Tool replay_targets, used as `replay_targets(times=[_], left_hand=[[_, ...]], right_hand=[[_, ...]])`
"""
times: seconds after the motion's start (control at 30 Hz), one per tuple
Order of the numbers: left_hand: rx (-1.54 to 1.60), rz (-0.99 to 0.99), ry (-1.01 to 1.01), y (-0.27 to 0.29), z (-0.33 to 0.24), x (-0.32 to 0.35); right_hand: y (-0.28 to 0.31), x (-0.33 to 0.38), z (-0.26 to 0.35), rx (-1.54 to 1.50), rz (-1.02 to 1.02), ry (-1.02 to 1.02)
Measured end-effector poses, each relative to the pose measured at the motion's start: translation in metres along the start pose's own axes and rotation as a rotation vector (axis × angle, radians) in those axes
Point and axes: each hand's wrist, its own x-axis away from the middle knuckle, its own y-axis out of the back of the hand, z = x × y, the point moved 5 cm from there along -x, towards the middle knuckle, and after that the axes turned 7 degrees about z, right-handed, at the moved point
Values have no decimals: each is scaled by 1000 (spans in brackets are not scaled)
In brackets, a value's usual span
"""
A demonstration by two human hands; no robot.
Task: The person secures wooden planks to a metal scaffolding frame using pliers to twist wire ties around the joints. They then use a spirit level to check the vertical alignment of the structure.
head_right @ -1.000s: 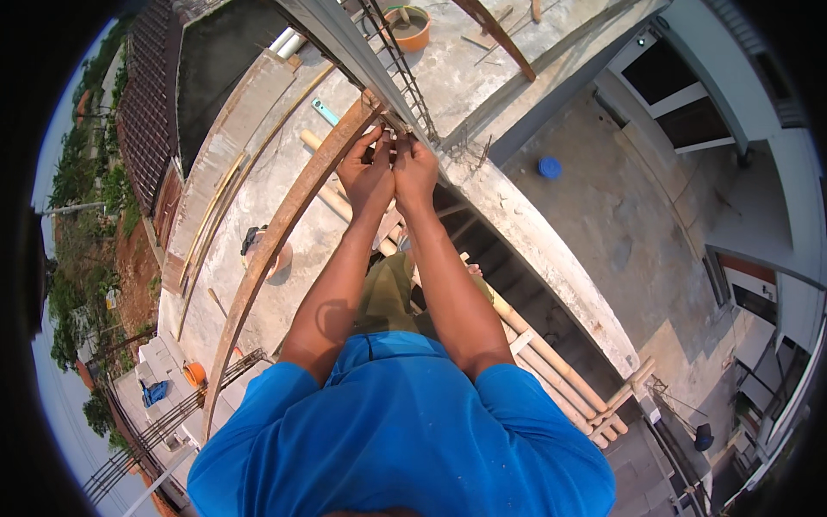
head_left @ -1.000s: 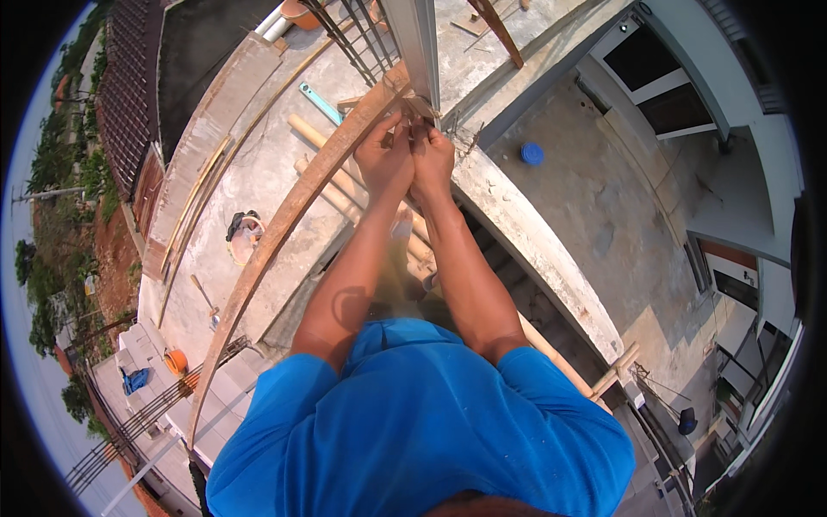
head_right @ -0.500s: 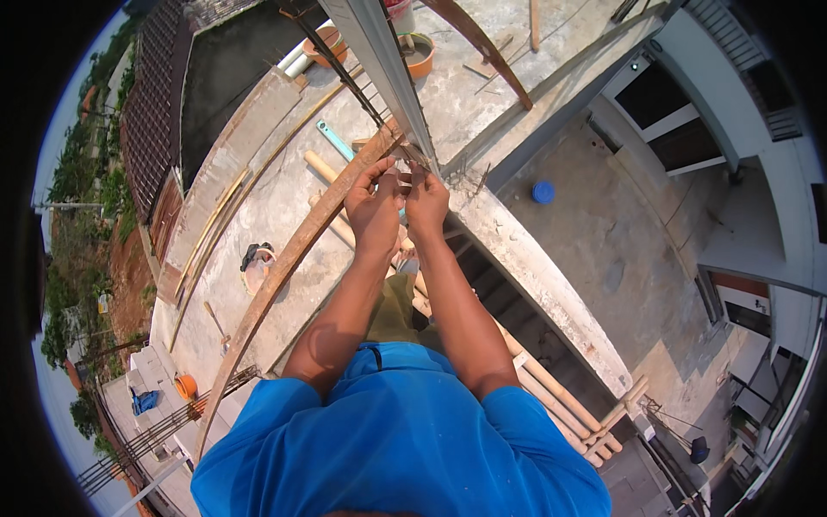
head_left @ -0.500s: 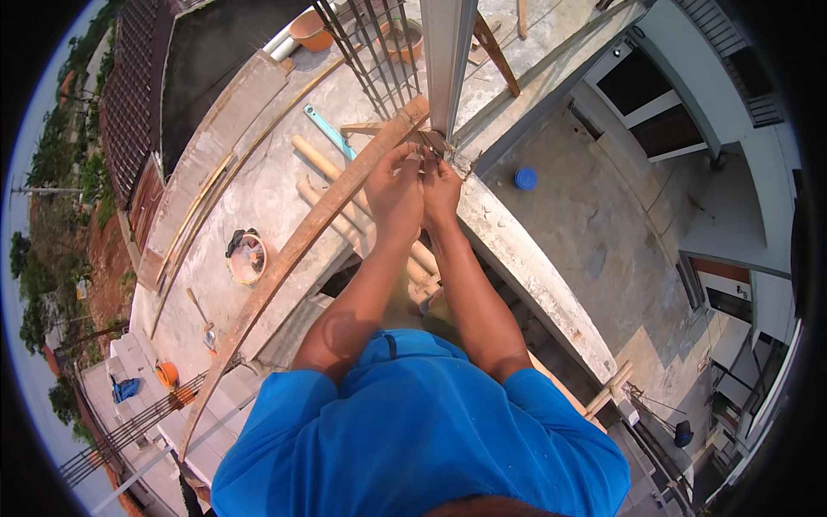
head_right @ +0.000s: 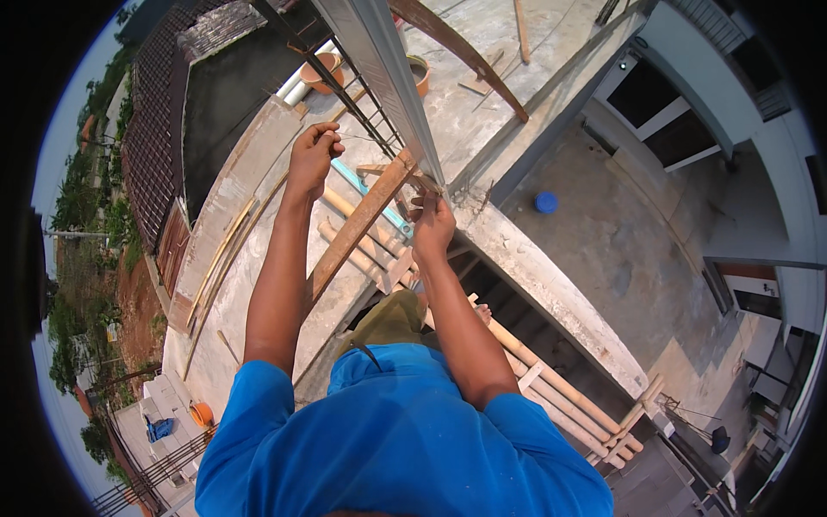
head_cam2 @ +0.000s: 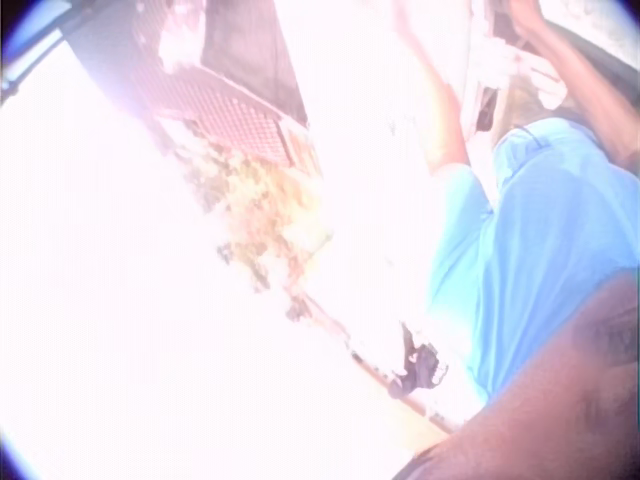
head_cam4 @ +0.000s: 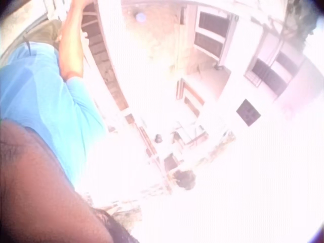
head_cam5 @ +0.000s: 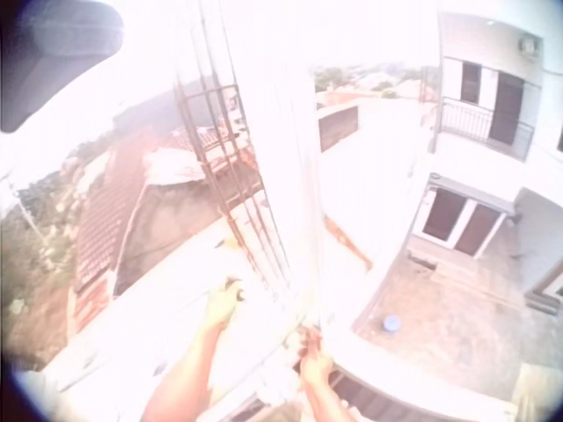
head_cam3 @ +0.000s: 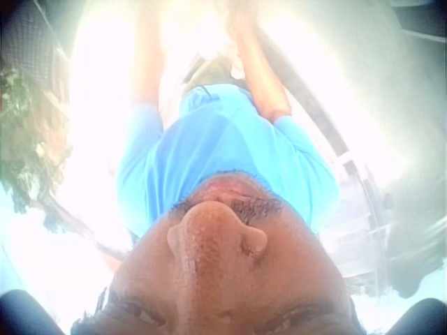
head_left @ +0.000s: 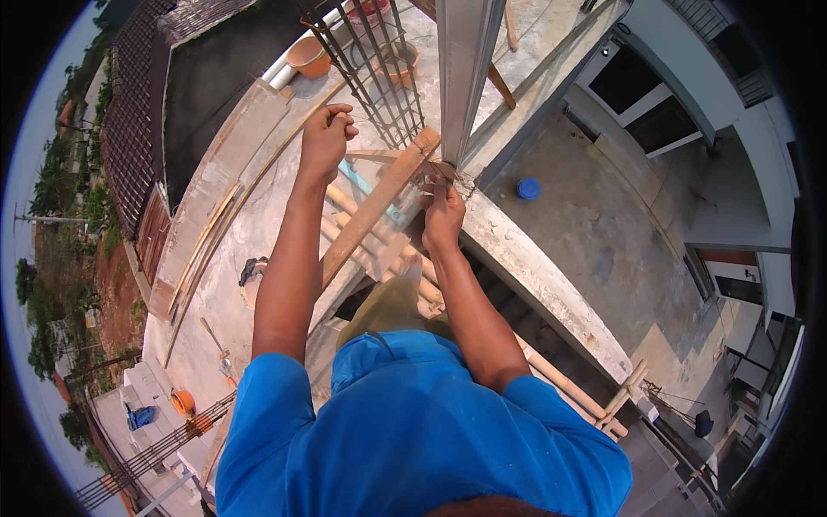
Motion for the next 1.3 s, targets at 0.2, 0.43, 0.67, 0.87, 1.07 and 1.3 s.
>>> replay_targets(times=[0.2, 0.43, 0.67, 0.87, 1.07, 1.3], left_hand=[[327, 69, 33, -3, -4, -28], [399, -24, -137, -7, -8, -29], [545, -139, -263, 42, -21, -7], [668, -49, -333, 88, -63, 42], [707, 25, -333, 113, -96, 82], [651, 123, -212, 119, -106, 102]], right_hand=[[-2, 3, 2, 94, -58, 12], [-18, 14, 23, 303, -15, -42], [-12, 73, 80, 833, 332, -8], [-136, 130, 191, 1149, 509, 834], [-205, 99, 201, 1113, 548, 955], [-194, 104, 185, 893, 703, 624]])
